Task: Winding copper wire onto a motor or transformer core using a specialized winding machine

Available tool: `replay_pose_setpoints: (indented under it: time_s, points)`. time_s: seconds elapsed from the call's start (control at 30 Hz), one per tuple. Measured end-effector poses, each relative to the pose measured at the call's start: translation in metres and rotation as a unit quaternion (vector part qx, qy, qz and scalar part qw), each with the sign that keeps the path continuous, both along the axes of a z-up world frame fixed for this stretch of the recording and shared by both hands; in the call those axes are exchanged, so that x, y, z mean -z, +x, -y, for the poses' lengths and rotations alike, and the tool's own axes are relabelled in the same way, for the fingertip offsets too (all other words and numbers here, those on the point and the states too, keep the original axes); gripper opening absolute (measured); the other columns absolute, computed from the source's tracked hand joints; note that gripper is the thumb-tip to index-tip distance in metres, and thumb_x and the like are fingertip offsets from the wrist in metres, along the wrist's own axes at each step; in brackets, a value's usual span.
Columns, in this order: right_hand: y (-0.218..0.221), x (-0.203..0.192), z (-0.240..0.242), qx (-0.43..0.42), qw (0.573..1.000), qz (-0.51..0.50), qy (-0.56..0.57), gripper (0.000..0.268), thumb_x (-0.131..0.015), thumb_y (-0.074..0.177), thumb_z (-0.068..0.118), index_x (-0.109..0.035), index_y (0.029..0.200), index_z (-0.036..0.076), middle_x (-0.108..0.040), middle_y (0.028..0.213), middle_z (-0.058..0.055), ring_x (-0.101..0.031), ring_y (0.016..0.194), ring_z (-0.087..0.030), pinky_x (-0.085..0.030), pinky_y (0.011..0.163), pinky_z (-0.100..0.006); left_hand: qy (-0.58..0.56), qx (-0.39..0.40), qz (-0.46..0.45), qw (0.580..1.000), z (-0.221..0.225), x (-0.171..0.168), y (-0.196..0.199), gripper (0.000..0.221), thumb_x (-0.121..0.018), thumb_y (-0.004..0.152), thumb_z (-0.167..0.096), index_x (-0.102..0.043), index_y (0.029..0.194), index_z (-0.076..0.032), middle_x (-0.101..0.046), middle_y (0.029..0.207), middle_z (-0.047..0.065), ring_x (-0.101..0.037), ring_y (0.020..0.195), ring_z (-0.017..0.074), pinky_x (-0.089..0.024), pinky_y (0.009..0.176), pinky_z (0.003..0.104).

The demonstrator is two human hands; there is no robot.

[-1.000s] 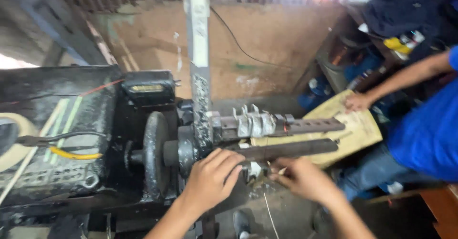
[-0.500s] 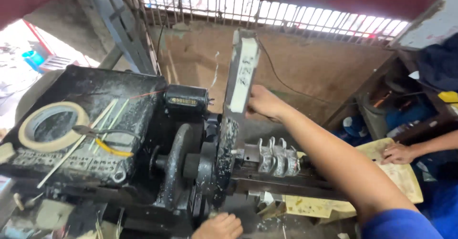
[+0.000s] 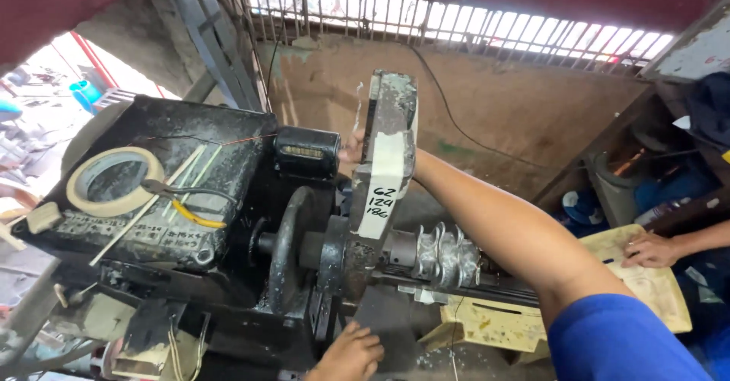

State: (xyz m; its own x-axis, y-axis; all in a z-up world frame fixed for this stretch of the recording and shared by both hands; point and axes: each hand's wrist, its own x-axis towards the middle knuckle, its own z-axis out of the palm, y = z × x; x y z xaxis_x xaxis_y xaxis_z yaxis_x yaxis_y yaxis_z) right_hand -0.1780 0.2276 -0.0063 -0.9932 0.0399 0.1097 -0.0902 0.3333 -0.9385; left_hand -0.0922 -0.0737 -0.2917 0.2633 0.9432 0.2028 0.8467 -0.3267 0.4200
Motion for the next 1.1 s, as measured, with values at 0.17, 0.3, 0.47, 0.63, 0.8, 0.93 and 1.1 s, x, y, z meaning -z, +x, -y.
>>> replay_pose_setpoints:
  time_s: [0.17,0.3,0.47,0.63,0.8,0.93,1.1]
  points:
    - [0.003,-0.025,0.013,-0.106,0.764,-0.330,0.545,0.017,-0.053,0.080,-0.005,-0.043,0.077,0.009,-0.044,0.071,-0.005,-0.045,0.061,-0.023,-0.037,0.057,-0.036,-0.038,-0.014,0.035,0.999,0.018,0.049,0.005,0.020,-0.053,0.083,-0.029,-0.067,0.091,-0.018,-0.059,0.088,0.003,-0.060,0.085,0.0265,-0.037,0.072,0.041]
    - [-0.009,0.009,-0.014,-0.050,0.975,0.079,-0.200,0.018,-0.043,0.088,-0.002,-0.040,0.077,0.012,-0.051,0.060,-0.007,-0.058,0.051,-0.016,-0.042,0.038,-0.023,-0.148,-0.084,0.079,0.982,0.030,0.042,-0.002,0.014,-0.060,0.079,-0.025,-0.068,0.090,-0.022,-0.061,0.092,-0.001,-0.066,0.087,0.0266,-0.046,0.076,0.043]
    - [0.001,0.000,-0.004,-0.075,0.996,-0.010,0.043,0.034,-0.063,0.098,0.036,-0.051,0.073,0.017,-0.044,0.061,0.008,-0.040,0.052,-0.004,-0.032,0.050,-0.020,-0.269,-0.181,0.139,0.936,0.033,0.011,-0.012,0.029,-0.048,0.083,-0.013,-0.070,0.097,-0.026,-0.067,0.107,-0.007,-0.066,0.098,0.0227,-0.048,0.091,0.039]
    - [0.000,-0.006,0.006,-0.007,0.967,-0.159,0.198,0.046,-0.072,0.093,0.030,-0.035,0.067,0.021,-0.033,0.059,0.011,-0.032,0.053,-0.003,-0.022,0.050,-0.020,-0.301,-0.204,0.206,0.909,0.042,-0.021,-0.025,0.033,-0.044,0.087,-0.007,-0.072,0.103,-0.017,-0.069,0.107,-0.005,-0.068,0.100,0.0178,-0.051,0.089,0.032]
    - [0.018,-0.042,0.025,-0.080,0.742,-0.292,0.598,0.023,-0.055,0.075,-0.009,-0.041,0.073,0.009,-0.043,0.068,-0.004,-0.045,0.058,-0.021,-0.036,0.052,-0.036,-0.262,-0.239,0.245,0.902,0.048,-0.026,-0.033,0.030,-0.050,0.090,-0.007,-0.073,0.106,-0.018,-0.071,0.109,-0.005,-0.068,0.099,0.0142,-0.052,0.084,0.030]
    - [0.016,-0.039,0.023,-0.091,0.707,-0.311,0.629,0.021,-0.056,0.091,0.000,-0.044,0.076,0.007,-0.043,0.070,-0.008,-0.045,0.057,-0.025,-0.036,0.052,-0.039,-0.222,-0.255,0.281,0.898,0.046,-0.010,-0.034,0.025,-0.051,0.088,-0.005,-0.071,0.099,-0.018,-0.068,0.105,-0.002,-0.069,0.092,0.0165,-0.049,0.081,0.027]
    - [0.012,-0.035,0.014,-0.074,0.690,-0.260,0.671,0.015,-0.058,0.096,0.020,-0.055,0.092,0.006,-0.053,0.078,-0.011,-0.054,0.066,-0.029,-0.043,0.056,-0.042,-0.297,-0.378,0.342,0.807,0.019,0.003,-0.023,0.078,-0.070,0.091,-0.033,-0.026,0.154,-0.016,-0.040,0.155,0.001,-0.059,0.130,0.0176,-0.042,0.115,0.035]
